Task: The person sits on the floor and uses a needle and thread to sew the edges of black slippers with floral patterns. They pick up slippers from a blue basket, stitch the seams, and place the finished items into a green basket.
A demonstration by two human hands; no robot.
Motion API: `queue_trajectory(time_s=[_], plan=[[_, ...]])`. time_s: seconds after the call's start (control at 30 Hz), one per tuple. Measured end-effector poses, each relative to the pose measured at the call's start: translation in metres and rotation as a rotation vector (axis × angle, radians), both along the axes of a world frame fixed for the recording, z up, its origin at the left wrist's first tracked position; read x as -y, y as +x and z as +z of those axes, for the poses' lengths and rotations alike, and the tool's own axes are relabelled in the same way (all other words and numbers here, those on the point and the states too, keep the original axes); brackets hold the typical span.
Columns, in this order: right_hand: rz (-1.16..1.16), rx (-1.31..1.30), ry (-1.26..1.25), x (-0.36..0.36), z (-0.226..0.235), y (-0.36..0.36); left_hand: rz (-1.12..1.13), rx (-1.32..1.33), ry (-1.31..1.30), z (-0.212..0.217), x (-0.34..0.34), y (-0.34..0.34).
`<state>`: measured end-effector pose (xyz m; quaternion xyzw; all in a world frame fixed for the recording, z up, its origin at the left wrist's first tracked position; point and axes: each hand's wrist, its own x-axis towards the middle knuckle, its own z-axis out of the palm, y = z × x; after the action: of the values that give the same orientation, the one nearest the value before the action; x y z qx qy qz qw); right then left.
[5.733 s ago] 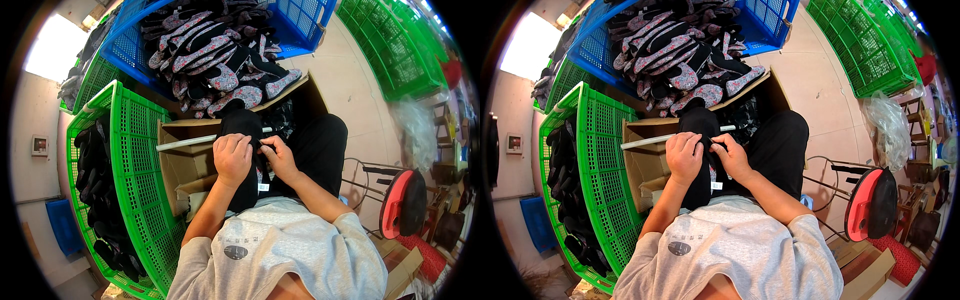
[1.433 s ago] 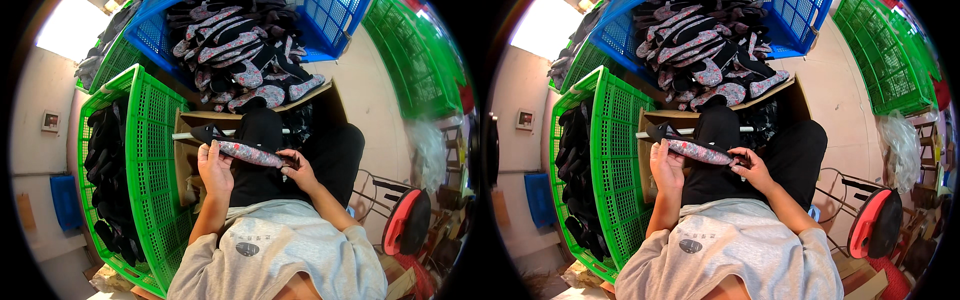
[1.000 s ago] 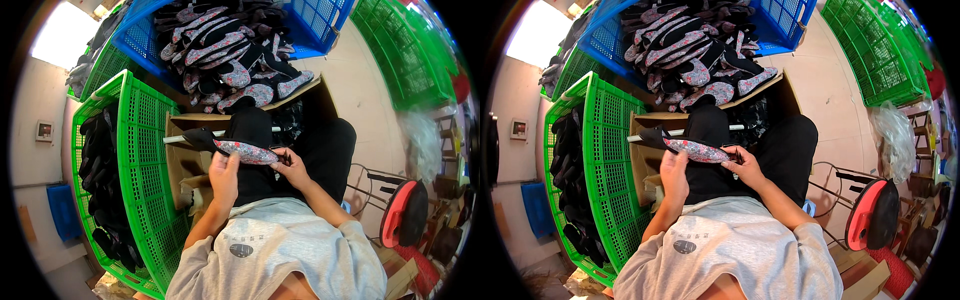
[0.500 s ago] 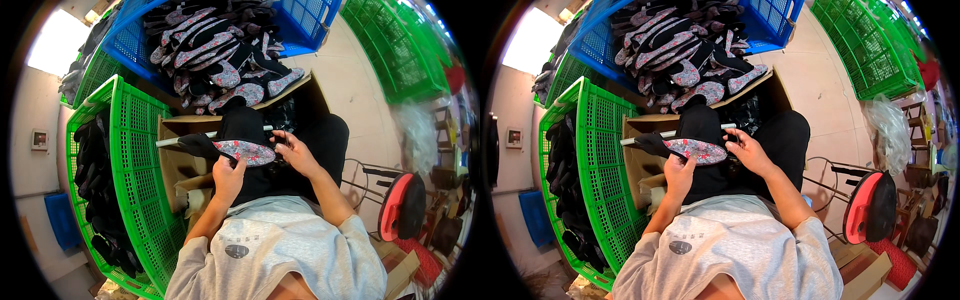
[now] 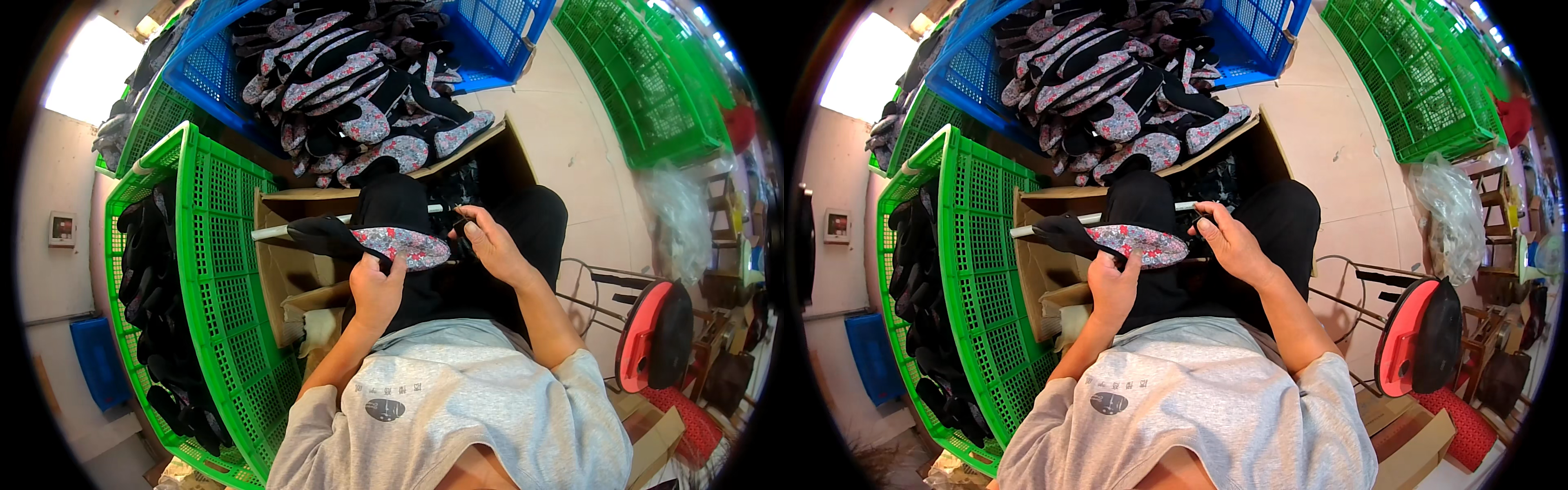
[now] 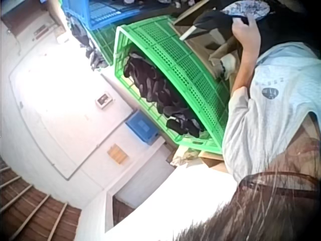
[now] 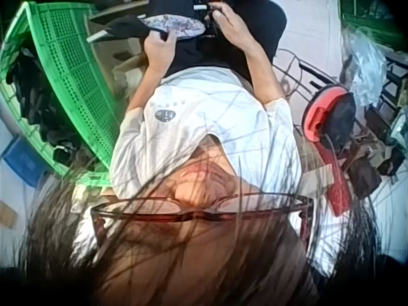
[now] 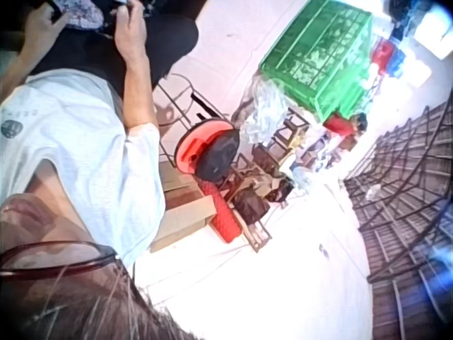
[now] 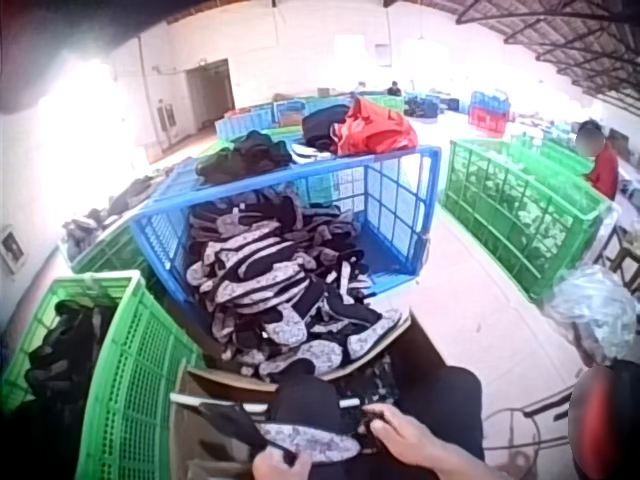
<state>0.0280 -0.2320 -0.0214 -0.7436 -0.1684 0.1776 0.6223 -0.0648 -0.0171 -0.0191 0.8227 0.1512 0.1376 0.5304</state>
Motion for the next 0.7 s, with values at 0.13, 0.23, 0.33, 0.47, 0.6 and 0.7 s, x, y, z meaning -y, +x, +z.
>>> queue_trajectory(time_s=[0.13,0.23,0.33,0.47,0.6,0.7], plan=[[0.034,-0.129,0.012,-0.002,0.014,-0.004,0.036,-0.01,0.017,-0.006,0.001,0.001],[0.042,0.045,-0.039,-0.004,0.003,-0.007,0.039,-0.019,0.036,-0.005,0.002,0.002],[0.038,0.176,-0.154,-0.006,0.01,-0.007,0.031,-0.042,0.052,0.0,0.002,0.003],[0.015,0.267,-0.253,-0.007,0.009,-0.009,0.027,-0.058,0.069,0.001,0.002,0.002],[-0.011,0.301,-0.303,-0.011,0.012,-0.01,0.036,-0.009,0.05,-0.001,0.003,0.003],[-0.018,0.346,-0.332,-0.012,0.012,-0.009,0.039,0.026,0.091,0.0,0.005,0.004]])
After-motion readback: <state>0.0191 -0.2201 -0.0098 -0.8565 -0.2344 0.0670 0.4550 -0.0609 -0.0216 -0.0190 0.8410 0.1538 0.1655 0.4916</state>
